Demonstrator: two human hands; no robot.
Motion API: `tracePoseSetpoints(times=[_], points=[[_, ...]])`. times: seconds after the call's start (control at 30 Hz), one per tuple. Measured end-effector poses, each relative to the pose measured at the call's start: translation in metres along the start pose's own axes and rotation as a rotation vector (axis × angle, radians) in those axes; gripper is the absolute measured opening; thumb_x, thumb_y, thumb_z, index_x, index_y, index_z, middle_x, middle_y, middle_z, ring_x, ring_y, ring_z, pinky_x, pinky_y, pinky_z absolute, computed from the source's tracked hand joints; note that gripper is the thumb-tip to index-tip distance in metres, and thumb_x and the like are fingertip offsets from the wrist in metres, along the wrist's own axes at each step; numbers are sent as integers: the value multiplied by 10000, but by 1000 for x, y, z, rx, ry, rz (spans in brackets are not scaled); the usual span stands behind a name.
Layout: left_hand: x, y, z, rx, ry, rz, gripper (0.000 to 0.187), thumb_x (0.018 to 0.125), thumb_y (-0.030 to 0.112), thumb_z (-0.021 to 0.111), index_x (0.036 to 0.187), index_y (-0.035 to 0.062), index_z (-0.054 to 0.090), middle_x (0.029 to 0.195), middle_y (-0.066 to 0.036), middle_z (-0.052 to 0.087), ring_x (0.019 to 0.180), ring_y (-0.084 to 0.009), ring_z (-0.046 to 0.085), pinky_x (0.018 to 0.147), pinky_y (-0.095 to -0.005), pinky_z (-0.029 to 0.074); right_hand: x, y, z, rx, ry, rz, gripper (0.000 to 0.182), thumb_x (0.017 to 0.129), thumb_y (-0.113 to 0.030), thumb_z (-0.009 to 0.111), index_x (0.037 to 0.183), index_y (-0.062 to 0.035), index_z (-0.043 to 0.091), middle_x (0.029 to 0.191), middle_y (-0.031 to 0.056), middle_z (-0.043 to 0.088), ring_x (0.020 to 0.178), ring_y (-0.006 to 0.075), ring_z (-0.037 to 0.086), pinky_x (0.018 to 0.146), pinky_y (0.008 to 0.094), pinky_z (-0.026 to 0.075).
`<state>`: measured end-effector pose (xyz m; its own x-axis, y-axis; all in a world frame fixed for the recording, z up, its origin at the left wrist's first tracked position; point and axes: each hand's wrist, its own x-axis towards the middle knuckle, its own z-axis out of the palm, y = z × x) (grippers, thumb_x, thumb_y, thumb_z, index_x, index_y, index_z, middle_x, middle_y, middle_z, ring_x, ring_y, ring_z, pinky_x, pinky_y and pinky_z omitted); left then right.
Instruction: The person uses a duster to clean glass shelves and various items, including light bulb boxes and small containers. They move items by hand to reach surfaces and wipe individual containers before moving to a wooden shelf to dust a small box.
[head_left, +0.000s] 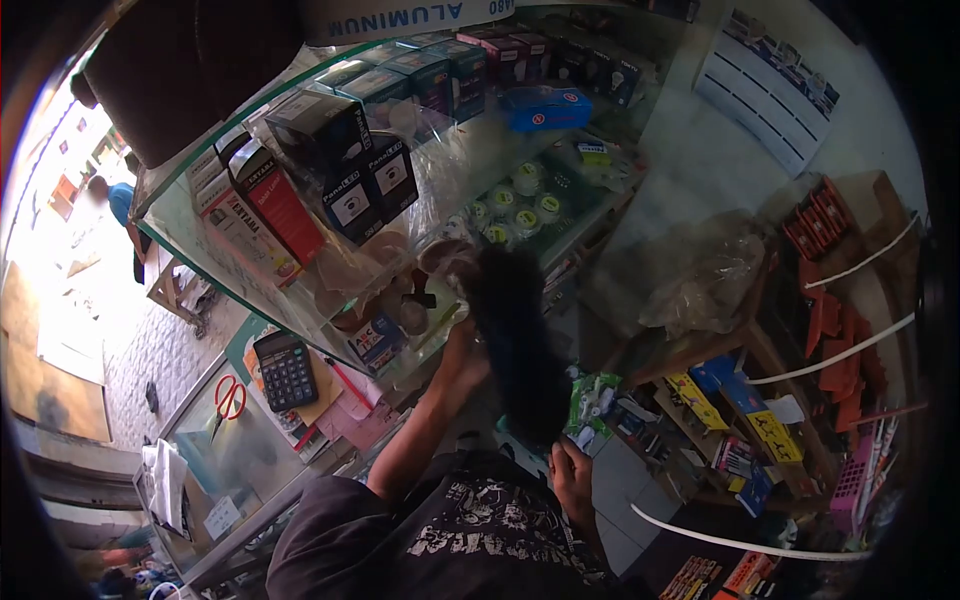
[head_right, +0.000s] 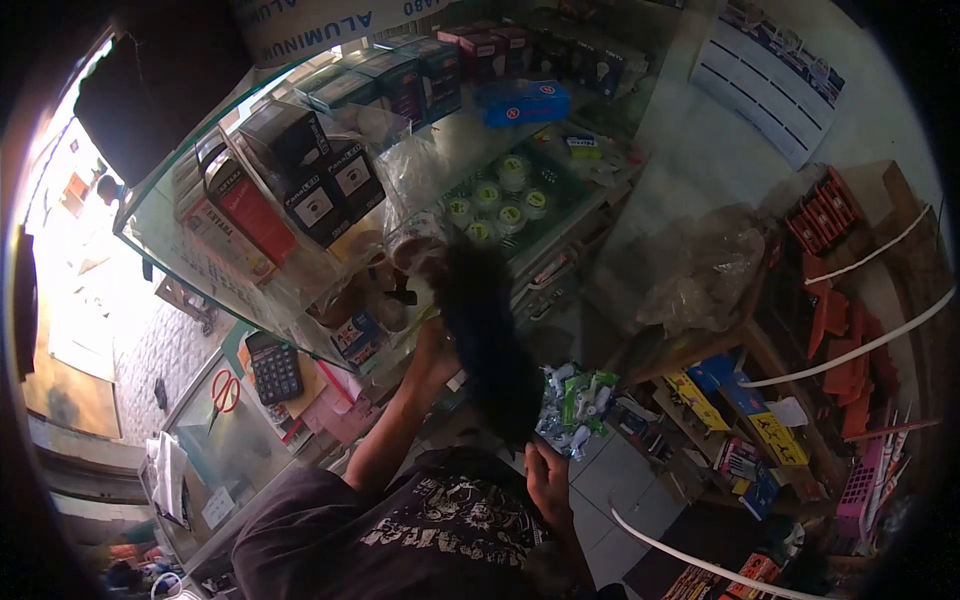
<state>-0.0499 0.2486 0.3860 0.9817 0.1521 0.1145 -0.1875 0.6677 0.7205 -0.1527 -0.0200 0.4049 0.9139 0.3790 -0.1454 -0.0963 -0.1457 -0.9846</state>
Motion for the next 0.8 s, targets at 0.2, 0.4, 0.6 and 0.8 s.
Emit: tracePoseSetpoints(times=[0.2, 0.4, 0.6, 0.8], points=[[6, 35, 53, -289, 145, -18, 515, 887, 232, 526, 1341, 12, 426, 1299, -130, 522, 1213, -274, 498, 1044, -423, 374, 1, -7, 3, -110, 1, -72, 240, 975, -161, 466, 779, -34, 519, 624, -43, 394, 541, 40, 337, 484, 240, 280], [5, 36, 61, 799, 131, 279, 516, 930, 268, 519, 1363, 11, 405, 1344, -100, 496, 1226, -242, 484, 1031, -417, 375, -4, 8, 4, -46, 49, 58, 242, 958, -119, 497, 753, -2, 445, 634, -28, 352, 606, 62, 331, 525, 265, 291], [17, 7, 35, 87, 138, 155, 464, 972, 246, 450, 1379, 32, 390, 1371, -99, 453, 1245, -224, 443, 1037, -375, 375, -3, 4, 9, -57, 37, -31, 226, 960, -126, 497, 777, 4, 477, 633, -14, 377, 606, 64, 348, 526, 266, 304], [5, 25, 47, 158, 147, 84, 452, 960, 150, 455, 1396, 62, 382, 1403, -114, 414, 1294, -221, 389, 1081, -371, 331, -3, -1, 12, 17, 19, 30, 210, 962, -130, 505, 808, 12, 498, 645, -22, 377, 600, 48, 339, 522, 246, 293]])
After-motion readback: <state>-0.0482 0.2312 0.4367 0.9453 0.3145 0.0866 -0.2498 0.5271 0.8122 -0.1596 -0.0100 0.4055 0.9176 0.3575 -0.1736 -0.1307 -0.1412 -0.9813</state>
